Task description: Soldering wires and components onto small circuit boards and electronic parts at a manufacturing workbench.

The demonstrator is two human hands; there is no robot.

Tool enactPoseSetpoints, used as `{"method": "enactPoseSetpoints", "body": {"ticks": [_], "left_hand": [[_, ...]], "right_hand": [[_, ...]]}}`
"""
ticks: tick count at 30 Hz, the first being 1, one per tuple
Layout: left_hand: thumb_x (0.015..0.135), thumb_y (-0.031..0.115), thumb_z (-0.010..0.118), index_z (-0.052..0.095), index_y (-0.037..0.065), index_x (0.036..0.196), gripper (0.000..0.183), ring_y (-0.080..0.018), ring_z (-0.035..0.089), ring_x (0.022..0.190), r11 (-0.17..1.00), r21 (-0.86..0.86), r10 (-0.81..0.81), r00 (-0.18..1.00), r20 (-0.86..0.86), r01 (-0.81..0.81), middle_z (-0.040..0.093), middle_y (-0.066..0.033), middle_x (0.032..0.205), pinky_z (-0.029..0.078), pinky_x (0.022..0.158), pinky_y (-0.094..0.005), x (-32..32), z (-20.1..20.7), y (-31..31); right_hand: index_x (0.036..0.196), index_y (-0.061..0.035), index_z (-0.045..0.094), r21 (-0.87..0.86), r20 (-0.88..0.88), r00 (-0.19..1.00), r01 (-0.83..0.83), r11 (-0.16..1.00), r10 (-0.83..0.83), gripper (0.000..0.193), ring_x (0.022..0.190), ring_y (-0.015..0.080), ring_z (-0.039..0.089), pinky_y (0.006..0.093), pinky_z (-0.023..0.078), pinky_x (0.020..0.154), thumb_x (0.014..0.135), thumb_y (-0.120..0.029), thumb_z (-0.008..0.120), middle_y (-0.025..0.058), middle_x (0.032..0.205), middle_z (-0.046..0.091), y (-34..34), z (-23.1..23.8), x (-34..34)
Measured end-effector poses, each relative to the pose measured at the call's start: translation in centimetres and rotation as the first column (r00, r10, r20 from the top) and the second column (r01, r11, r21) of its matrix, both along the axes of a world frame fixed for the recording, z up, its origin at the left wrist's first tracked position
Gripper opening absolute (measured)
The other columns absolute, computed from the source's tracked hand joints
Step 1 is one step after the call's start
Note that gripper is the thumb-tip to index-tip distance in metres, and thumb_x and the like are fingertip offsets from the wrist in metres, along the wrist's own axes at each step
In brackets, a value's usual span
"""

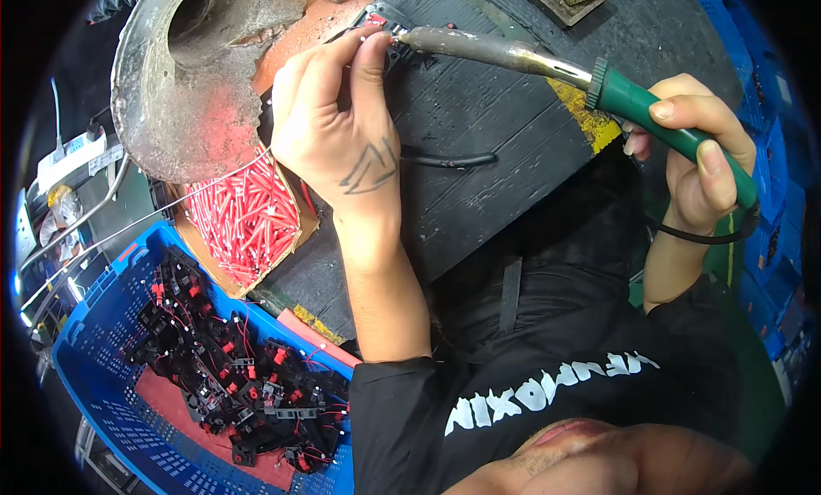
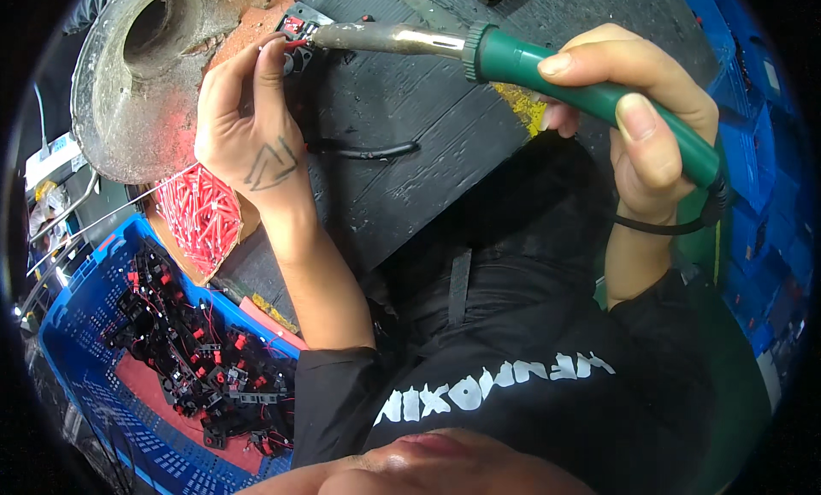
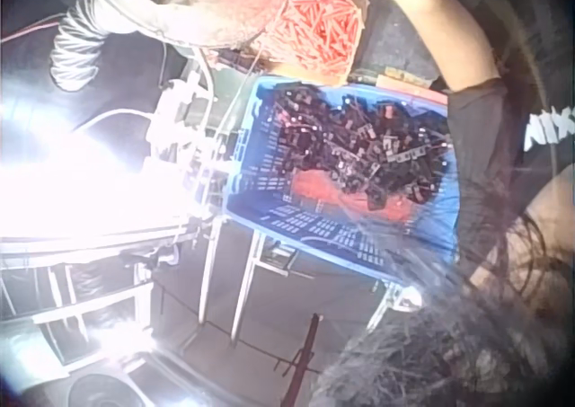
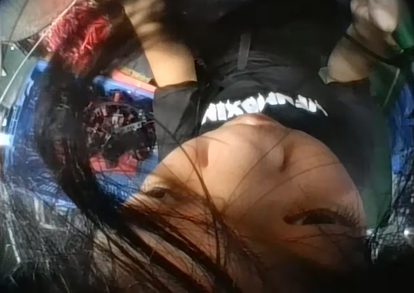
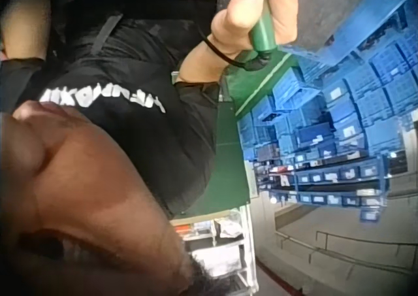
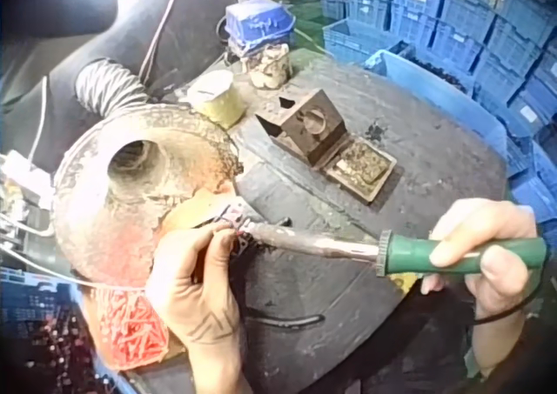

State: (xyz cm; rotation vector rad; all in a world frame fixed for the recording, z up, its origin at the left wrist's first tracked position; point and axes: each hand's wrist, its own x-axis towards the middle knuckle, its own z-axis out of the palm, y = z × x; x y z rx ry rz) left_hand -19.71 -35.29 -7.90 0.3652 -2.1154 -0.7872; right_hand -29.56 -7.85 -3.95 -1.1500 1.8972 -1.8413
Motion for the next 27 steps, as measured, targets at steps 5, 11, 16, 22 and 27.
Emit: {"method": "enactPoseSetpoints", "body": {"ticks": [5, 11, 16, 22, 27], "left_hand": [[0.081, 0.006, 0.078, 0.074, 0.003, 0.087, 0.008, -0.0193, 0.064, 0.075, 1.0, -0.026, -0.014, 1.0, 0.011, 0.014, 0.068, -0.0077, 0.079, 0.051, 0.071, -0.0289, -0.4, 0.5, -0.2], [0.08, 0.007, 0.079, 0.074, 0.004, 0.086, 0.009, -0.0197, 0.063, 0.076, 1.0, 0.013, -0.008, 1.0, 0.024, 0.008, 0.068, -0.0071, 0.078, 0.049, 0.074, -0.0287, -0.6, 0.5, -0.3], [0.079, 0.008, 0.08, 0.074, 0.004, 0.085, 0.009, -0.0201, 0.061, 0.075, 0.999, 0.035, -0.036, 0.999, 0.023, 0.035, 0.067, -0.0068, 0.077, 0.048, 0.075, -0.0296, -0.6, 0.5, -0.4], [0.08, 0.008, 0.08, 0.073, 0.004, 0.085, 0.009, -0.0207, 0.062, 0.075, 1.0, 0.006, -0.021, 0.999, 0.035, 0.021, 0.067, -0.007, 0.077, 0.048, 0.075, -0.0302, -0.4, 0.6, -0.4], [0.079, 0.008, 0.08, 0.073, 0.004, 0.085, 0.009, -0.0208, 0.062, 0.075, 0.999, 0.041, -0.029, 0.999, 0.039, 0.028, 0.067, -0.0075, 0.077, 0.048, 0.074, -0.0299, -0.2, 0.8, -0.5]], "right_hand": [[0.106, 0.0087, 0.066, -0.069, 0.008, 0.999, 0.039, 0.997, -0.038, 0.041, 0.068, 0.0202, 0.064, 0.0278, 0.052, 0.058, 0.091, -0.022, 0.043, 0.0203, 0.088, 0.063, -0.3, -0.7, 1.3], [0.108, 0.0084, 0.065, -0.156, 0.089, 0.994, 0.072, 0.985, -0.059, 0.042, 0.069, 0.0227, 0.066, 0.0292, 0.053, 0.059, 0.092, -0.023, 0.043, 0.0221, 0.09, 0.064, -0.1, -2.8, 2.4], [0.107, 0.0082, 0.065, -0.205, 0.202, 0.975, 0.134, 0.97, -0.092, 0.043, 0.068, 0.0237, 0.066, 0.0296, 0.054, 0.057, 0.093, -0.026, 0.043, 0.0235, 0.091, 0.064, -0.2, -3.1, 2.8], [0.107, 0.0083, 0.065, -0.221, 0.216, 0.971, 0.147, 0.964, -0.099, 0.044, 0.068, 0.0243, 0.067, 0.03, 0.054, 0.057, 0.093, -0.027, 0.043, 0.0237, 0.092, 0.064, -0.1, -3.4, 2.9], [0.11, 0.0051, 0.065, -0.195, 0.258, 0.958, 0.177, 0.965, -0.124, 0.046, 0.067, 0.0237, 0.065, 0.0305, 0.053, 0.054, 0.095, -0.032, 0.042, 0.0234, 0.092, 0.064, 0.1, -4.0, 3.0]]}}
